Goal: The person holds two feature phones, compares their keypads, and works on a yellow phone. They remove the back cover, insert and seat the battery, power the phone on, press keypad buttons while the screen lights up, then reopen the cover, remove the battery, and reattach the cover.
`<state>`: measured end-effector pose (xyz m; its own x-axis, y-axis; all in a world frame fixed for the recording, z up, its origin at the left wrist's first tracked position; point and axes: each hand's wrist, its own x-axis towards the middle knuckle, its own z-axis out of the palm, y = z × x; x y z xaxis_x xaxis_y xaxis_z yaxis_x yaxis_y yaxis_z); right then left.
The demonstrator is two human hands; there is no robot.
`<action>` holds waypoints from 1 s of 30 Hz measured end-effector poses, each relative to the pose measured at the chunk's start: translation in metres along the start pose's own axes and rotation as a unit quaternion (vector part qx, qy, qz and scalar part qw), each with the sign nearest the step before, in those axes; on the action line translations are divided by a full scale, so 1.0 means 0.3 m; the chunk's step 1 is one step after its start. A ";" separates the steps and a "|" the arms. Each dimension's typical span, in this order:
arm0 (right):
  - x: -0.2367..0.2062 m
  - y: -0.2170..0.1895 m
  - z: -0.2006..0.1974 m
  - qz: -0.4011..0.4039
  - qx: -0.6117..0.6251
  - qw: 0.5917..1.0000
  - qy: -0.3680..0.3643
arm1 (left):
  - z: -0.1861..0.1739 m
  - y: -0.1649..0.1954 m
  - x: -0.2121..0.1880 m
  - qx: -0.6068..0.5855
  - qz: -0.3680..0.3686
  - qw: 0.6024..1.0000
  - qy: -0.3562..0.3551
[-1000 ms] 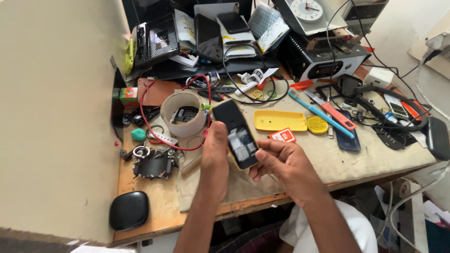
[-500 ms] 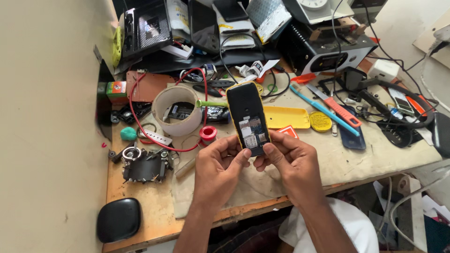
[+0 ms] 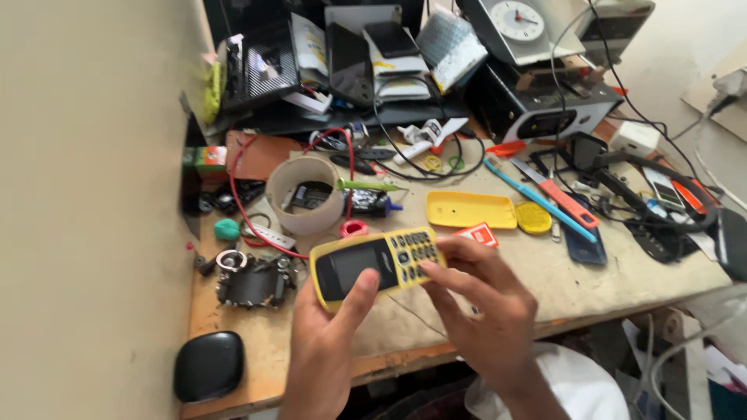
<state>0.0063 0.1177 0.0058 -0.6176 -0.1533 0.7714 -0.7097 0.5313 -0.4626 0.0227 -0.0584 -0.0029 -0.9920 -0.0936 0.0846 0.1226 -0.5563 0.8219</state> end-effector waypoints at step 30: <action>-0.016 0.091 -0.056 0.050 0.088 0.973 -0.205 | -0.080 -0.007 0.018 0.385 0.205 0.889 -0.142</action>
<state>-0.0045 0.1470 -0.0033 -0.7448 -0.4470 0.4954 -0.6634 0.4158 -0.6221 0.0178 -0.0776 -0.0177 -0.8498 0.1146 0.5146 0.5269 0.2167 0.8218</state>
